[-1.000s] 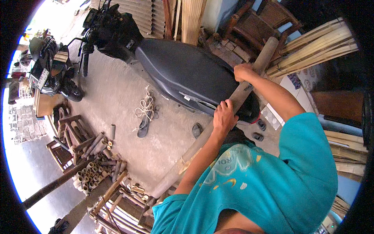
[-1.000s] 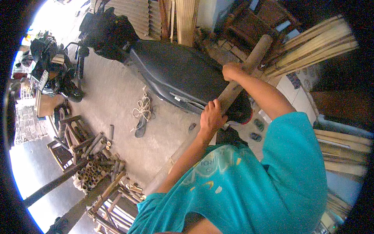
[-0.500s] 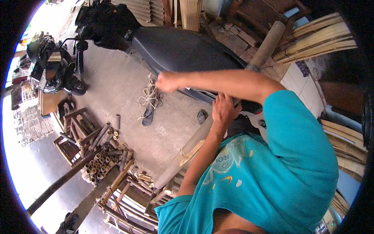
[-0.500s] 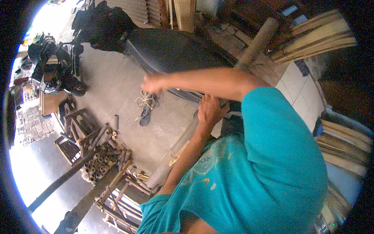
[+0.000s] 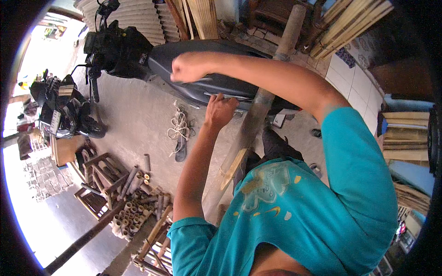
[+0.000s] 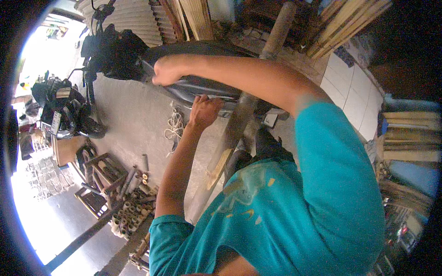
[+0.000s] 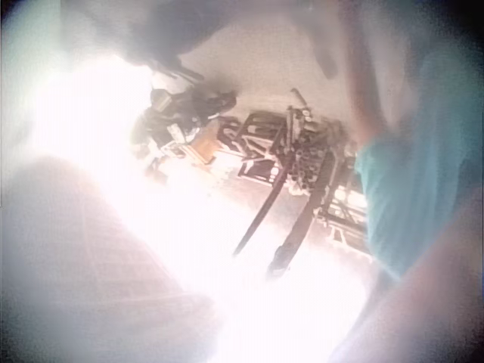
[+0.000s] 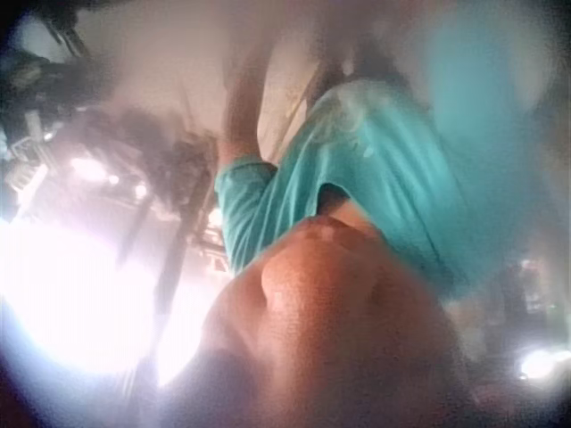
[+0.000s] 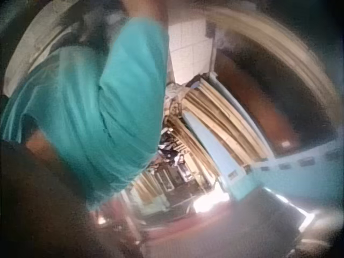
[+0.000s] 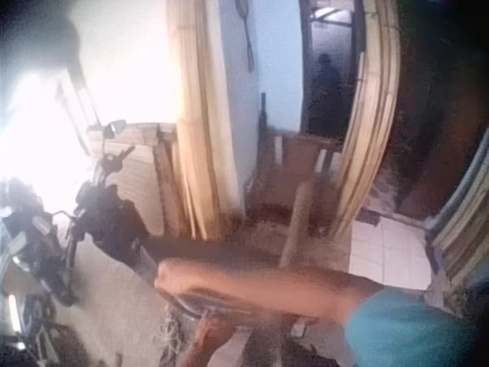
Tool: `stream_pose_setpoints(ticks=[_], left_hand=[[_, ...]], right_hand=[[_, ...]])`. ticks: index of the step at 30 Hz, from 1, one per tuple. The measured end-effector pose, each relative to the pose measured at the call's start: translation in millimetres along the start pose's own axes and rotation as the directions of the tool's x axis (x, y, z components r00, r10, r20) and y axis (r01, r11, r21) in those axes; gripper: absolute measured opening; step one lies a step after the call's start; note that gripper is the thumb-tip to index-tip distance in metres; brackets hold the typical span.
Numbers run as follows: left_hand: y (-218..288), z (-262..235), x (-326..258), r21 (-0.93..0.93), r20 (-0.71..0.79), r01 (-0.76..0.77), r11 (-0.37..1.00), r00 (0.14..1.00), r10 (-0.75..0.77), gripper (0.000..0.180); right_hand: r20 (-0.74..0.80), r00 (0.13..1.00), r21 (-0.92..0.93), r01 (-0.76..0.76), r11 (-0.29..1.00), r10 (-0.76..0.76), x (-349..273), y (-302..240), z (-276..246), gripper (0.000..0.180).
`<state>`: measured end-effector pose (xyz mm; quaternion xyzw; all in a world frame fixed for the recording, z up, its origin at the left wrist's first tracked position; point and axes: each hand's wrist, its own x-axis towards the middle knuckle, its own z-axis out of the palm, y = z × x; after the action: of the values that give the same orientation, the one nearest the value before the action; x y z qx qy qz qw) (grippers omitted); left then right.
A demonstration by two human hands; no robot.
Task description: The person secures a long bamboo pole to a scooter seat using a rope. They wrap the rope around the pole and the scooter, then tie and tighten the knot to hold the pole in place.
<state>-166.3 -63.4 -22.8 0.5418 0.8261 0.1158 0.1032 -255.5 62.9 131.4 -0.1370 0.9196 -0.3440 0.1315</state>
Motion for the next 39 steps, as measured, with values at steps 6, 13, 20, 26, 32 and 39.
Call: stream_pose_setpoints(ticks=[6, 13, 20, 26, 32, 39], left_hand=[[-11, 6, -28, -0.466, -0.331, -0.11, 0.878, 0.942, -0.057, 0.021], [31, 5, 30, -0.792, 0.059, -0.054, -0.608, 0.985, -0.164, 0.046], [27, 22, 20, -0.946, 0.156, 0.073, -0.315, 0.956, -0.248, 0.047], [17, 36, 2, -0.955, 0.043, -0.004, -0.296, 0.987, -0.152, 0.044], [11, 30, -14, -0.968, 0.046, -0.003, -0.25, 0.981, -0.191, 0.044], [17, 34, -16, -0.962, 0.015, -0.048, -0.269, 0.973, -0.229, 0.044]], right_hand=[[-0.714, 0.644, -0.003, -0.398, 0.917, 0.277, -135, 96, 29, 0.034], [-0.81, 0.544, -0.098, -0.495, 0.863, 0.22, -169, 131, 102, 0.029], [-0.746, 0.59, -0.223, -0.659, 0.718, 0.31, -166, 156, 106, 0.031], [-0.699, 0.593, -0.272, -0.737, 0.619, 0.4, -162, 145, 101, 0.033], [-0.716, 0.593, -0.296, -0.735, 0.61, 0.367, -155, 139, 107, 0.032], [-0.739, 0.562, -0.231, -0.731, 0.642, 0.373, -157, 142, 105, 0.033]])
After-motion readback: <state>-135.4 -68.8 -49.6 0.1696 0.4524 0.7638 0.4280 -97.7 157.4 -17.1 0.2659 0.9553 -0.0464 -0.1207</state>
